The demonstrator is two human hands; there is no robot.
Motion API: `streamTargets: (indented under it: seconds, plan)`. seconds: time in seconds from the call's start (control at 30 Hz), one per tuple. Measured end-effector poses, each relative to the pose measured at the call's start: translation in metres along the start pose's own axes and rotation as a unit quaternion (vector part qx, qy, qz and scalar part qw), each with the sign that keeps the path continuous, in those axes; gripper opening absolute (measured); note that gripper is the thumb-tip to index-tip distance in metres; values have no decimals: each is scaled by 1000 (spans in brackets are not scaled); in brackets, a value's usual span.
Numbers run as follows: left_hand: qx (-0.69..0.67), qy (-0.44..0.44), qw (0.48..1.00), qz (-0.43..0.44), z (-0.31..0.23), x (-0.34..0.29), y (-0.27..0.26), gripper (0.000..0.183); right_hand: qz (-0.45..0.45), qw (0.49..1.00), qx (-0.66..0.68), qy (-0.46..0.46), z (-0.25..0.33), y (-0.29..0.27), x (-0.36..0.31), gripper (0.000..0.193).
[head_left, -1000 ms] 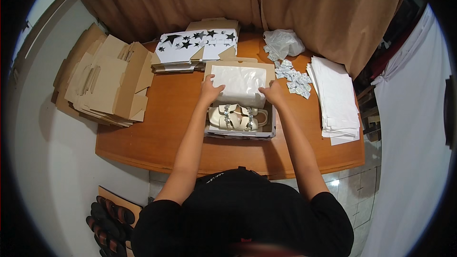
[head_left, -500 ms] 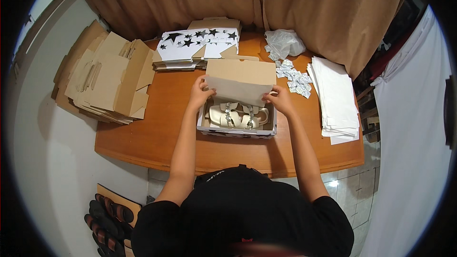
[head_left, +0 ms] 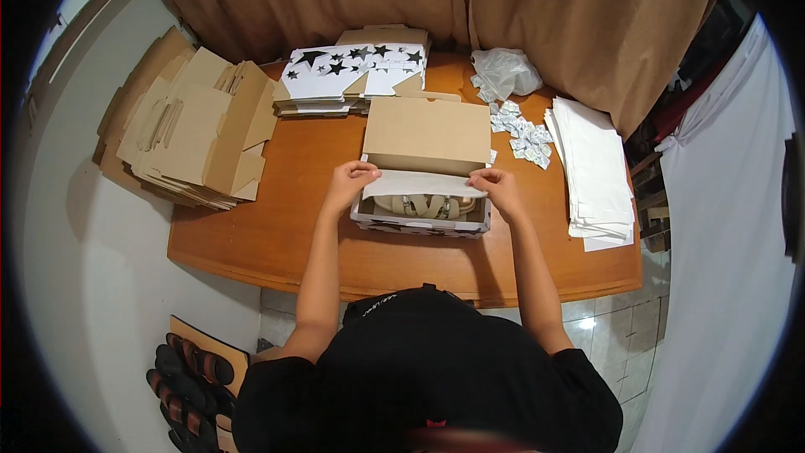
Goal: The recorder folds shoe boxes, wraps sandals in paper, places them inside, and stacks the boxes on a shelf.
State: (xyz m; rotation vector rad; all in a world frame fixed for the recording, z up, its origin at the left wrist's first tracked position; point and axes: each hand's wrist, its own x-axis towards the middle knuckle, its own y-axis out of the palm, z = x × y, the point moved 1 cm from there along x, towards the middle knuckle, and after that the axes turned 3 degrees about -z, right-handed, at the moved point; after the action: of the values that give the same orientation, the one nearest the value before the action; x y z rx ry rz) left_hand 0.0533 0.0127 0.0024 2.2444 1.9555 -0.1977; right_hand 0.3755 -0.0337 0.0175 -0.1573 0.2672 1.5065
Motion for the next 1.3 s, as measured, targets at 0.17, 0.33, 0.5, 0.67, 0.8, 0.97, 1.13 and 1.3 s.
streamTargets:
  seconds: [0.17,0.33,0.5,0.67,0.8,0.97,1.13,1.3]
  plan:
    - [-22,32,999,-33,-5,-10,7,38,-79,989,-99,-80,-9,0,-1,37]
    - [-49,61,994,-74,-4,-12,-2,42,-104,985,-80,-115,-19,-3,-4,42]
    - [20,-18,997,-71,-9,-19,-1,51,-153,975,-70,-147,-23,3,-6,38]
    - [52,-66,996,1,-17,-31,14,73,-181,976,11,-124,-14,14,-8,36]
    - [57,-32,998,-2,-3,-27,16,72,-198,972,43,-122,-8,24,-8,36]
    - [84,-95,992,-22,-23,-33,26,72,-206,970,46,-124,-11,17,-3,35]
    - [205,-69,976,16,-23,-38,29,77,-220,966,39,-128,-8,9,1,34]
    - [160,-62,985,15,-11,-29,25,82,-155,986,-1,-57,-10,7,0,43]
